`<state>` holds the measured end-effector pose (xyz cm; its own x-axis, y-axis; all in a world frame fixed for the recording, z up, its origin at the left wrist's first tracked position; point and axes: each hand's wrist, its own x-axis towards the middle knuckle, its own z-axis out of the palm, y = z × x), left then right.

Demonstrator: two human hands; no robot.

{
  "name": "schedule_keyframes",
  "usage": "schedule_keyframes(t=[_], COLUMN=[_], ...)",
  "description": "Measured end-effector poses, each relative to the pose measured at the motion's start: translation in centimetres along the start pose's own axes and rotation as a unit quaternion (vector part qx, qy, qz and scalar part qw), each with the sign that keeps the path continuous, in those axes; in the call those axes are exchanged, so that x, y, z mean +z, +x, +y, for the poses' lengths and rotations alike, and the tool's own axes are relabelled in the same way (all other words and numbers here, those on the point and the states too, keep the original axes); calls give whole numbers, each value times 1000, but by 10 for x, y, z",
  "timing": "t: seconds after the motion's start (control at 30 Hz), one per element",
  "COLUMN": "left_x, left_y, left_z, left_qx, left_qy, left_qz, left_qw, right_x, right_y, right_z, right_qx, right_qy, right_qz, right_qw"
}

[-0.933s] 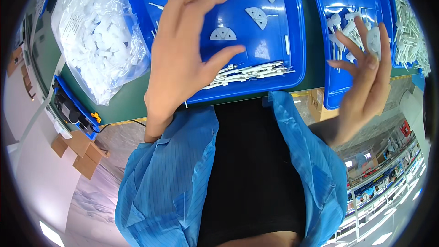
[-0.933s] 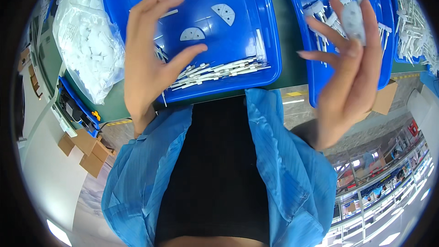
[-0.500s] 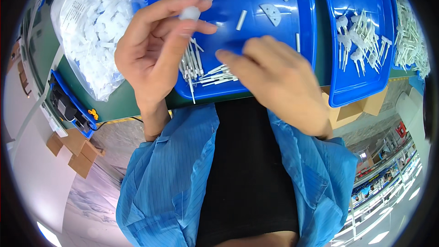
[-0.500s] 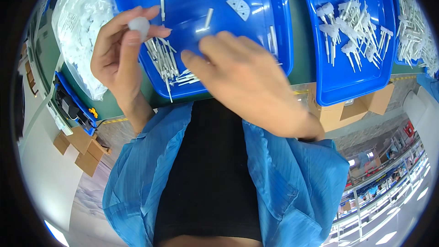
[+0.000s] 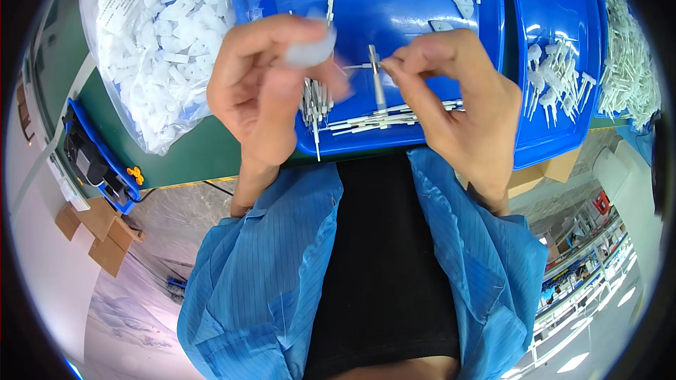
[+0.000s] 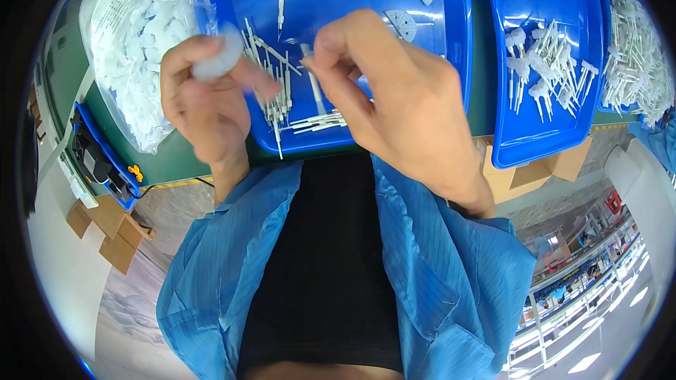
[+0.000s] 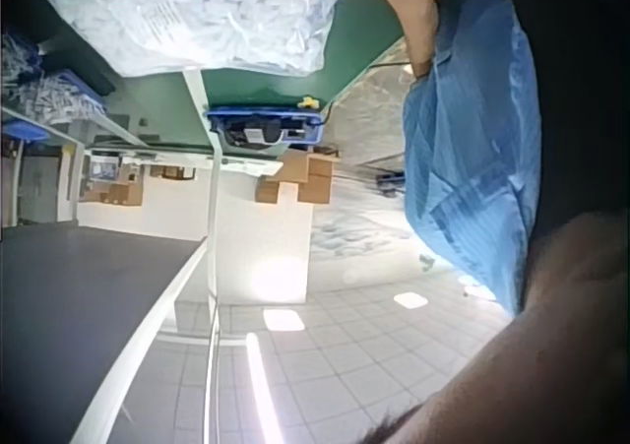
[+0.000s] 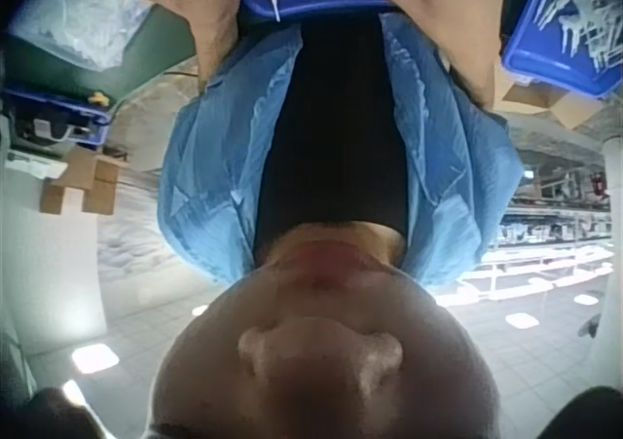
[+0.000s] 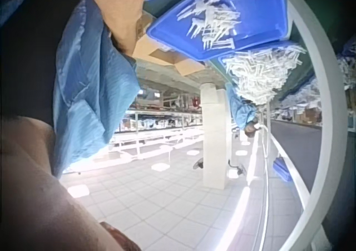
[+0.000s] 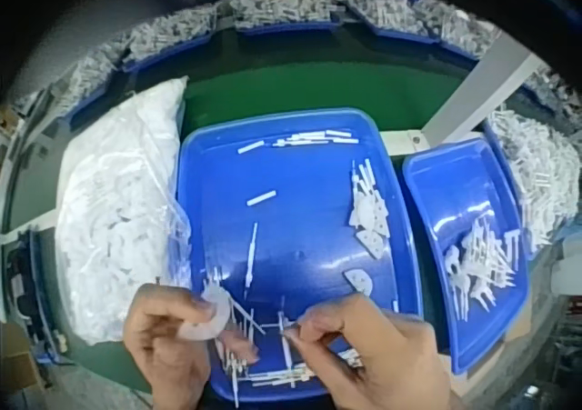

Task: The person repeatedly picks small white plastic components from a blue tray and a plastic bag, then inserts thin white rods into the components by hand. The assembled units are placed into a second blue tray. The person occasionally reaches into the bag to replenish the supply of components.

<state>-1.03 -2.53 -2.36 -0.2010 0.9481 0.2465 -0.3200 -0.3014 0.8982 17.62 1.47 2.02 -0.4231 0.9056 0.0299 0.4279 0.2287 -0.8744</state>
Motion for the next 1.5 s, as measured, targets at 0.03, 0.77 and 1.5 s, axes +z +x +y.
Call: schedule_keyframes(t=[0.03,0.77,1.5], left_x=[-2,-18,1], left_y=[2,1,4], left_z=[-2,7,1], left_qx=[6,36,-35], left_qy=[24,91,71], left_qz=[-23,95,59], left_qw=[999,991,995], right_x=[6,47,36], right_y=[-1,18,2], right_z=[4,8,-23], right_qx=[0,-51,5], right_qy=[-3,78,-35], right_qz=[4,-3,-31], right_qw=[1000,996,999])
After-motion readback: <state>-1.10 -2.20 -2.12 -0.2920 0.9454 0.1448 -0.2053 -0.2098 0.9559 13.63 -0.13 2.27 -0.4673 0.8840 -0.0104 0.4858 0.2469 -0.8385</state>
